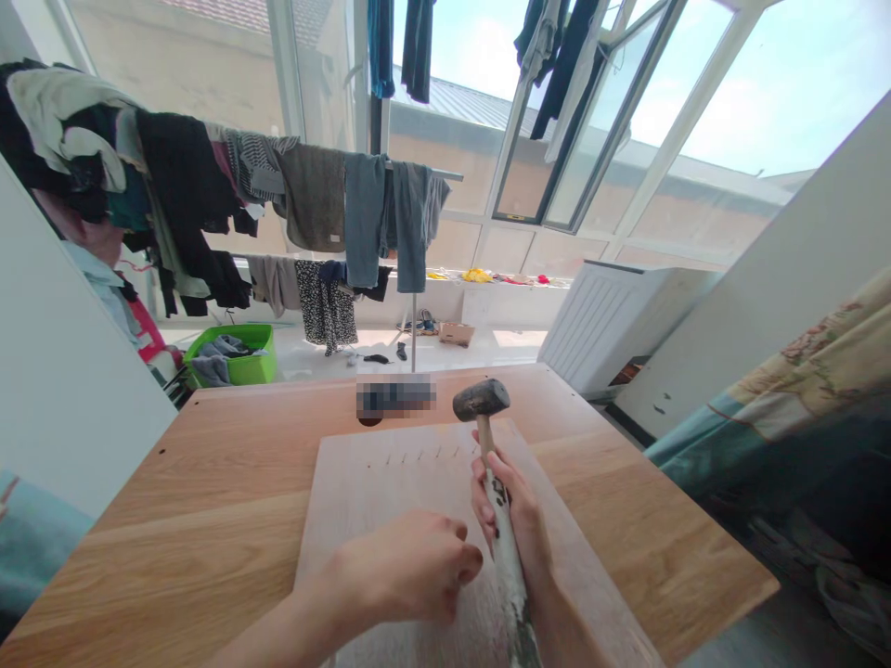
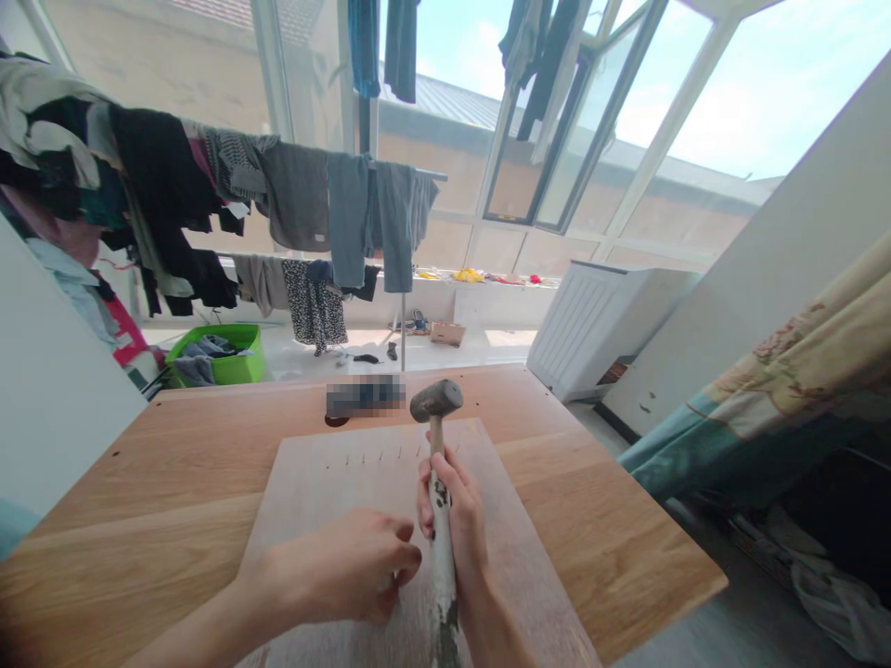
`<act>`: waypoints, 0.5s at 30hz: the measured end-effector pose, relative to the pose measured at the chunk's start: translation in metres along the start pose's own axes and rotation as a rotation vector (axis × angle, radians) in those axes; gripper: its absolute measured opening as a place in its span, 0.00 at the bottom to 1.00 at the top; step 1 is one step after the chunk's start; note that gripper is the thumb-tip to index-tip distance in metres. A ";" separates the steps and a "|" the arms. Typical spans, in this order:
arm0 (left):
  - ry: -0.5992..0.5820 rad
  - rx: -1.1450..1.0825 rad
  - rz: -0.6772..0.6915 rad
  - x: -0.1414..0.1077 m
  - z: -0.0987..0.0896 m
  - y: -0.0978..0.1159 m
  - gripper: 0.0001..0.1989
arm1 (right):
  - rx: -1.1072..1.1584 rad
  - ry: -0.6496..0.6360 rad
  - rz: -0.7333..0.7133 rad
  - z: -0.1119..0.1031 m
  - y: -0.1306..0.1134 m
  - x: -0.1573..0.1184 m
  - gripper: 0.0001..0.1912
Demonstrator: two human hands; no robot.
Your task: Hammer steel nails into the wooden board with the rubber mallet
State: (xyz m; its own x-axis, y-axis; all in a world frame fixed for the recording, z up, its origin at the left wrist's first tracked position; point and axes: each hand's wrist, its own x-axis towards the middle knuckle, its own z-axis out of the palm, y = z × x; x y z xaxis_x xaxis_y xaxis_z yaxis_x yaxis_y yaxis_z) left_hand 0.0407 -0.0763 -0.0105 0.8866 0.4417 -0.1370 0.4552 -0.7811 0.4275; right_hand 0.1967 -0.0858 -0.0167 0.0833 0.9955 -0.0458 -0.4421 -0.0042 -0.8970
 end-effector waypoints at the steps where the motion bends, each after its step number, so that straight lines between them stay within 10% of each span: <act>1: 0.013 0.012 -0.001 0.001 0.002 -0.001 0.05 | -0.003 -0.012 0.002 0.001 0.001 0.000 0.15; 8: 0.113 0.107 -0.019 0.000 0.002 -0.007 0.05 | -0.011 -0.099 0.072 0.008 0.002 -0.004 0.16; 15: 0.208 0.036 -0.329 -0.036 -0.053 -0.049 0.04 | 0.001 -0.248 0.130 0.014 0.009 -0.007 0.18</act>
State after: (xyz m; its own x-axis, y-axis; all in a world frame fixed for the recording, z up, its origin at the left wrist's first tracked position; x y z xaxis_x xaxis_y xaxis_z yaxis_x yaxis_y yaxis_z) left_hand -0.0176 -0.0305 0.0211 0.6587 0.7485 -0.0764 0.7186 -0.5957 0.3590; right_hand 0.1798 -0.0913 -0.0189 -0.1951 0.9794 -0.0511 -0.4360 -0.1333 -0.8900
